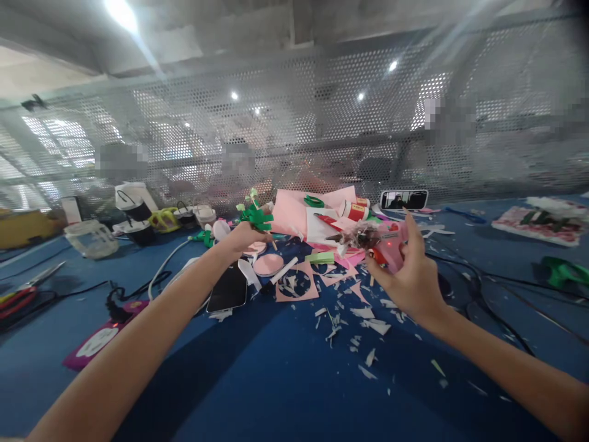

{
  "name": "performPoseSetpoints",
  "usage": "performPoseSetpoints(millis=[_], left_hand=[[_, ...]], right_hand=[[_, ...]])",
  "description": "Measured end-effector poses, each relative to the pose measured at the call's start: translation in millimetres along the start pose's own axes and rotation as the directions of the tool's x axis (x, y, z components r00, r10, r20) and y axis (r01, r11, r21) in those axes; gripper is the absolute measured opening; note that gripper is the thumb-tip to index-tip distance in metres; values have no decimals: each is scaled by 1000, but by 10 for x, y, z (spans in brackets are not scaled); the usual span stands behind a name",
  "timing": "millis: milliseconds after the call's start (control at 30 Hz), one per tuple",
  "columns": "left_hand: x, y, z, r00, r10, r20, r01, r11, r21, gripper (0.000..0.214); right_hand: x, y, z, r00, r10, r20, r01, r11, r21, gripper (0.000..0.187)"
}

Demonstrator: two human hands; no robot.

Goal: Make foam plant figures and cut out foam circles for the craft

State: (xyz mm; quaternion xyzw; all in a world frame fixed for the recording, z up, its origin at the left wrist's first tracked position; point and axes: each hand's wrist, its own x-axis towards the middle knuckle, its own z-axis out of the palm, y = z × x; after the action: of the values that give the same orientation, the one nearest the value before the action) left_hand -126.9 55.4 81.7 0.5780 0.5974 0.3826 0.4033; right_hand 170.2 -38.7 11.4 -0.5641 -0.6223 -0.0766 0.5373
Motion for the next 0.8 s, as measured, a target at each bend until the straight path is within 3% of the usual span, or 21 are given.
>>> performPoseSetpoints(millis=[233,367,533,800], left_hand=[[114,-150,-95,994,-106,-8,106,993,46,23],[108,-173,-98,989,-140,50,139,990,27,21],[39,-153,7,982,-152,112,154,988,-7,21],[-120,-104,289,969,-94,228,117,989,-90,24]], right_hand=[[-1,-21,2,999,30,34,-31,999,15,90],[4,-6,10,998,43,48,-44,999,29,90],[9,7,8,999,6,36,-7,999,38,88],[43,8,-7,998,64,10,-64,998,28,85]])
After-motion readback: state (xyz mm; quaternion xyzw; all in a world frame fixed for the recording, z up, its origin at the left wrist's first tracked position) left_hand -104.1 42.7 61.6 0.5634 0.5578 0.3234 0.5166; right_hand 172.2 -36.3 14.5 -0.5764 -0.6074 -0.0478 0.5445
